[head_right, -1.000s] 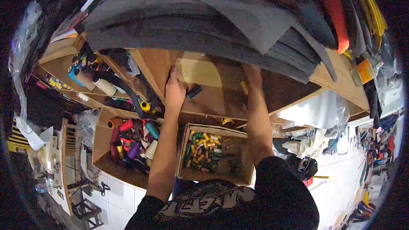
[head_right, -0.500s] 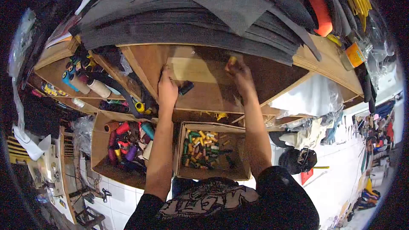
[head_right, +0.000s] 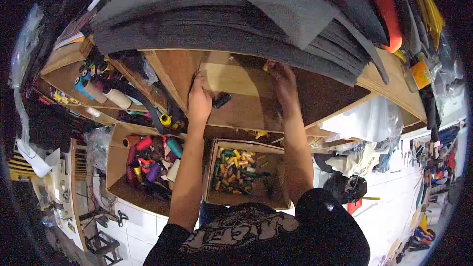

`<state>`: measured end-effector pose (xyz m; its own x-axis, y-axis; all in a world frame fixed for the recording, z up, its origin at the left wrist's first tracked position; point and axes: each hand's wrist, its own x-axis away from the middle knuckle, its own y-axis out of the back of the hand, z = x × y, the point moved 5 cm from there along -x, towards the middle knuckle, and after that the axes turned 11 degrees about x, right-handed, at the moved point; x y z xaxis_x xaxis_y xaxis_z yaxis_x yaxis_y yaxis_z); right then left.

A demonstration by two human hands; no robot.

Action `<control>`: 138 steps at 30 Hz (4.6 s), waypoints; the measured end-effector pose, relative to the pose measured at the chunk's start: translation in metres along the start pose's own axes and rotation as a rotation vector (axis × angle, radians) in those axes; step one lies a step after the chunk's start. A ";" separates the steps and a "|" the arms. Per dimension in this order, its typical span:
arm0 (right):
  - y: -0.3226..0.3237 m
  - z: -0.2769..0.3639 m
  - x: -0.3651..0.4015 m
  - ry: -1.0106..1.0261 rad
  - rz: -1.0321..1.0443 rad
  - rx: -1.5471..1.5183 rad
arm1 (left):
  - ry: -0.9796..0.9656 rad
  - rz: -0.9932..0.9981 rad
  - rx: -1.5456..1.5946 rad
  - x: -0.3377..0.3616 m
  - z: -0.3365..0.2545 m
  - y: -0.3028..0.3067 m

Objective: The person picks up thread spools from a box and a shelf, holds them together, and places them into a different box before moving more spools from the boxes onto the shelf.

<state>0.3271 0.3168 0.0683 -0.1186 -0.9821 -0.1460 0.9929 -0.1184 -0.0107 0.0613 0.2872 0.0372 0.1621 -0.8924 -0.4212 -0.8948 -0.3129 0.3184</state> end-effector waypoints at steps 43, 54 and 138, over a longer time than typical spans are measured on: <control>-0.178 -0.134 -0.161 0.649 -0.201 1.005 | -0.055 -0.052 0.075 0.004 0.000 0.004; -0.171 -0.003 -0.062 0.433 0.218 0.861 | 0.017 0.058 0.003 0.004 -0.008 0.008; 0.001 -0.417 0.398 -0.694 0.761 1.013 | -0.171 -0.079 -0.093 0.004 0.009 0.000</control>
<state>0.2837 -0.0133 -0.4023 0.1552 -0.6900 0.7070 0.4188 0.6941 0.5855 0.0587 0.2867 0.0281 0.1502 -0.7985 -0.5830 -0.8388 -0.4150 0.3523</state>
